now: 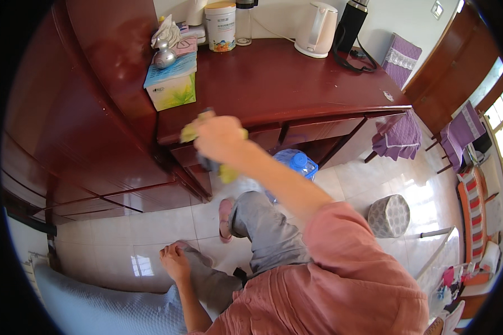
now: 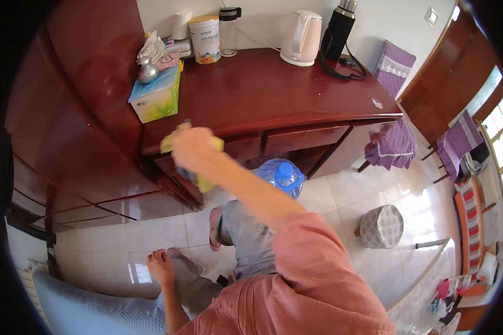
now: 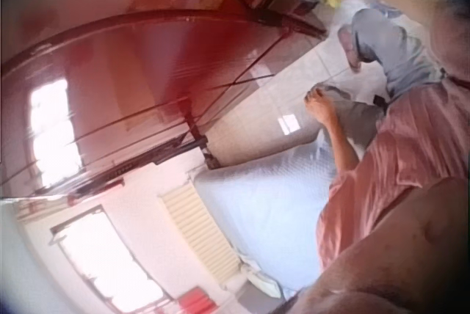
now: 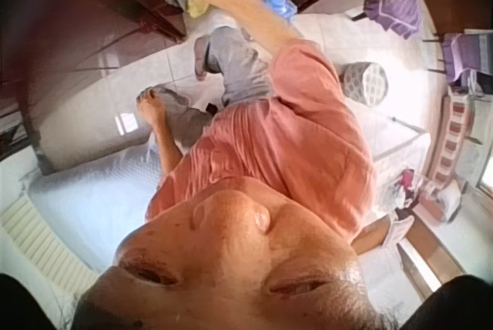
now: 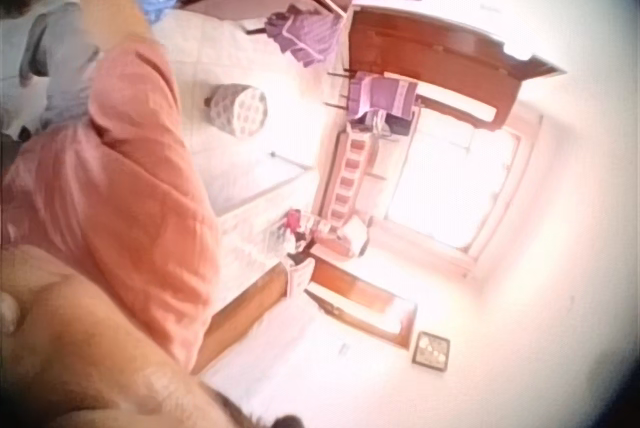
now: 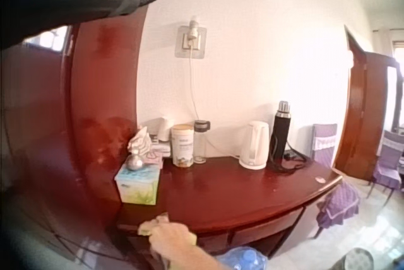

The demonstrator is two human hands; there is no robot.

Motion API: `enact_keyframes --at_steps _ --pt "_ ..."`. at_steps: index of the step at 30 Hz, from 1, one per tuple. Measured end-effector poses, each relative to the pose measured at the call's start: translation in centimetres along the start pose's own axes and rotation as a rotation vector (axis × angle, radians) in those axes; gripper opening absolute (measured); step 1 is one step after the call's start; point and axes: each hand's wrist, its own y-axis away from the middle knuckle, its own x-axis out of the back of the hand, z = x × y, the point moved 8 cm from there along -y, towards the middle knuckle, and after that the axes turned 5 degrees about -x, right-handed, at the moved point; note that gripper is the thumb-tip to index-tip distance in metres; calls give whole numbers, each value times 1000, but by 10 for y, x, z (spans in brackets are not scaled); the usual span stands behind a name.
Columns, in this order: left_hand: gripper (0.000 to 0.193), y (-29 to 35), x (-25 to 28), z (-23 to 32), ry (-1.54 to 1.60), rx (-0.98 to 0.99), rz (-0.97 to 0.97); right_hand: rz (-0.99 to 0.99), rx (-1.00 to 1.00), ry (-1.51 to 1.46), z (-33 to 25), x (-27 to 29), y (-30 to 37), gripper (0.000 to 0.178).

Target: The person wipes the surface of a reddish-brown wooden cabinet and a matching table using a yellow cloth. They clean the vertical sides and the top surface of the furniture, moving around the room to reach different sections.

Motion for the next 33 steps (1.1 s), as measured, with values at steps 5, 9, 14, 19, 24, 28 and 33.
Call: enact_keyframes --at_steps 5,9,14,19,24,28,33 --pt "9 7 10 -11 4 -9 50 49 -473 -17 202 91 65 36" --pt "8 9 1 -12 7 -65 75 220 -920 197 414 150 139 38" --pt "8 9 -2 -14 -86 9 16 166 -937 220 498 145 127 34" --pt "8 0 -2 -2 -136 25 -37 69 -663 -68 384 95 -11 36" --pt "8 -16 -20 17 -174 16 -92 -77 -85 -121 144 44 -68 32" --pt "9 -19 -29 23 -199 -7 -96 -37 10 -189 136 44 -35 31" --pt "9 -5 -4 17 -176 36 -55 151 -434 -105 327 110 29 41"
